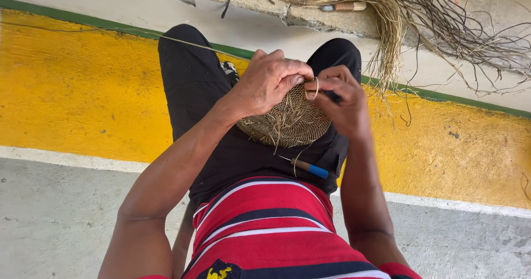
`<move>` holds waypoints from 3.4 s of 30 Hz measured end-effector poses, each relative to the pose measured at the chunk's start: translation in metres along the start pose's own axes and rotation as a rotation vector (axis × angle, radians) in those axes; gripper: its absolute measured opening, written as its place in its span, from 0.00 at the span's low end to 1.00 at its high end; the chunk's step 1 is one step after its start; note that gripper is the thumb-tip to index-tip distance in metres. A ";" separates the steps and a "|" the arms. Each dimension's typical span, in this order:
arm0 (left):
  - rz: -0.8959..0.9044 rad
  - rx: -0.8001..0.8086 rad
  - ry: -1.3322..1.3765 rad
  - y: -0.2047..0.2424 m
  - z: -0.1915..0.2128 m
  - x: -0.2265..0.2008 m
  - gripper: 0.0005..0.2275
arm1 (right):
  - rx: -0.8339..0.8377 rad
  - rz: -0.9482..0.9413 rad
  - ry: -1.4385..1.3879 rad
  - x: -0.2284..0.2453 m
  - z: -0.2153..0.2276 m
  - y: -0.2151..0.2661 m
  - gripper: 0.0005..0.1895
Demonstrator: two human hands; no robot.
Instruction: Weaving a small circular object using dried straw or grass.
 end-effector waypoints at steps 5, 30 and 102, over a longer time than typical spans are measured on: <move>-0.053 -0.030 0.037 0.004 0.004 -0.007 0.06 | 0.159 -0.305 -0.649 -0.077 -0.014 -0.016 0.08; -0.037 -0.092 0.099 0.002 0.010 -0.005 0.04 | -0.414 0.178 0.183 -0.095 -0.009 -0.070 0.24; 0.027 -0.047 0.221 0.005 0.017 -0.006 0.06 | 0.436 -0.260 -0.856 -0.091 -0.051 -0.029 0.10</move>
Point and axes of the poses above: each hand's wrist, its own y-axis away from the middle knuckle, its own z-axis out of the back of the hand, x = y × z, the point moved 8 cm from there along -y, towards the middle knuckle, and after that the axes turned 6 degrees about -z, right-handed, at the moved point
